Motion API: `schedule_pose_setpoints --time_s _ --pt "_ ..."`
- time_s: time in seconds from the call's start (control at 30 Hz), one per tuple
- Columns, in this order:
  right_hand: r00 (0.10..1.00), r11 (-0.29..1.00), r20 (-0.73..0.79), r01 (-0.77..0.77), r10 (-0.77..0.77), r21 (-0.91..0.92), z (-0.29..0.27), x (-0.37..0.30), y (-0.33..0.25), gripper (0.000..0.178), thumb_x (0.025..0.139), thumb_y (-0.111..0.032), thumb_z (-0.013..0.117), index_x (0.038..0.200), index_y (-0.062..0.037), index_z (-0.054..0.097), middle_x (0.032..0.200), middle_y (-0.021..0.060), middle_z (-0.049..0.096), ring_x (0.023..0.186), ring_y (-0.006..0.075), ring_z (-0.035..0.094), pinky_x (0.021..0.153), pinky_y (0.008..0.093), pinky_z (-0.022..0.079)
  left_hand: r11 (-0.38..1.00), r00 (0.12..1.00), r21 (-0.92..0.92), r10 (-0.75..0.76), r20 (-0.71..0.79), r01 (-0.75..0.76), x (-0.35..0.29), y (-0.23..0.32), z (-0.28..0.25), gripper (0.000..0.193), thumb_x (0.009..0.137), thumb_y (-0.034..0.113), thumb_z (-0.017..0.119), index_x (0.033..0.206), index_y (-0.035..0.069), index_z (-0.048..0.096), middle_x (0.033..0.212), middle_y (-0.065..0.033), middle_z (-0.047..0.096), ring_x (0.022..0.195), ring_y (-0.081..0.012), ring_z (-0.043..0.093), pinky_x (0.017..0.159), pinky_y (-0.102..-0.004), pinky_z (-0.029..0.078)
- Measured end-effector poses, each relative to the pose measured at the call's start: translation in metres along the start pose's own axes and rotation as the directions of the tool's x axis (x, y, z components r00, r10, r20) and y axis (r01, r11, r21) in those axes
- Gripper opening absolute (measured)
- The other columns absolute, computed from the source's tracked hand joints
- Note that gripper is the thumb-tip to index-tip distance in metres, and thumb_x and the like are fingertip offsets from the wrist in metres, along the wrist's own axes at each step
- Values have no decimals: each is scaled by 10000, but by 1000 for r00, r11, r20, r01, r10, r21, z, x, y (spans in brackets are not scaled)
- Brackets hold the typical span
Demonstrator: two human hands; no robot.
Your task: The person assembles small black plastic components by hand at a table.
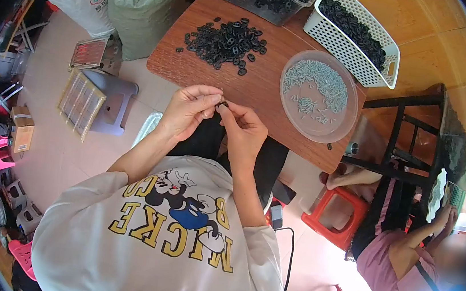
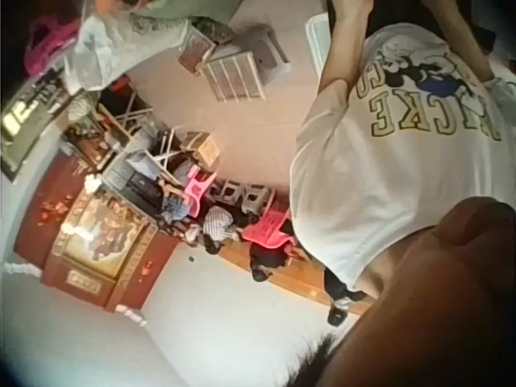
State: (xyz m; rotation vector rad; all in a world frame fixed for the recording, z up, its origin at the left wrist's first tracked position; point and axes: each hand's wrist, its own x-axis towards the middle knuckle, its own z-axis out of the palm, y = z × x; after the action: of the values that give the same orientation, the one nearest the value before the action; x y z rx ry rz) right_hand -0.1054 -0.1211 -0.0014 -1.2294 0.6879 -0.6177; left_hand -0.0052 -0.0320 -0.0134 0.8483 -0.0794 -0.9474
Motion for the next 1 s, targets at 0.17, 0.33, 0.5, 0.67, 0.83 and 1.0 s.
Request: schedule_pose_setpoints --time_s 0.17,0.33,0.5,0.67,0.83,1.0 --pt "1000 999 -9 15 -16 -41 1 0 -1 115 789 -3 687 898 33 677 732 22 642 619 53 548 568 173 418 999 1000 25 21 3 -21 -1 -1 0 136 827 13 649 958 -23 654 773 -45 641 616 -64 532 552 -180 424" --pt "998 999 -44 41 -42 -24 8 -5 2 115 796 -3 683 902 40 673 747 34 647 626 58 562 571 173 424 991 996 100 91 -7 -90 -3 -7 -3 134 828 16 646 957 -21 659 771 -38 641 624 -63 540 570 -188 433" --pt "995 997 -57 77 -77 -2 4 -4 11 114 799 -5 681 902 43 671 750 42 647 628 63 572 574 173 430 997 996 21 72 -56 -71 -7 -13 -5 146 831 19 641 969 -23 659 783 -41 646 645 -72 559 591 -193 448" --pt "995 995 -53 79 -83 -62 2 -7 10 106 802 -6 679 898 40 672 754 43 647 629 62 573 575 173 435 999 999 26 37 -25 -36 -11 -11 -6 135 835 35 645 958 -19 658 818 -56 655 674 -82 577 619 -195 469" --pt "997 992 -26 75 -78 -103 0 -6 11 126 808 -7 673 927 33 678 769 31 650 645 59 576 596 173 441 996 999 89 18 -30 -15 -9 -10 -8 156 832 38 652 980 -12 646 840 -56 659 688 -76 584 624 -189 469" --pt "996 992 -5 88 -88 -87 -7 -9 15 160 809 -13 672 961 36 677 782 32 655 671 56 580 611 169 440 996 998 89 -16 -53 20 -9 -5 -6 231 813 5 665 1039 -11 621 878 -69 661 721 -79 592 624 -192 473"
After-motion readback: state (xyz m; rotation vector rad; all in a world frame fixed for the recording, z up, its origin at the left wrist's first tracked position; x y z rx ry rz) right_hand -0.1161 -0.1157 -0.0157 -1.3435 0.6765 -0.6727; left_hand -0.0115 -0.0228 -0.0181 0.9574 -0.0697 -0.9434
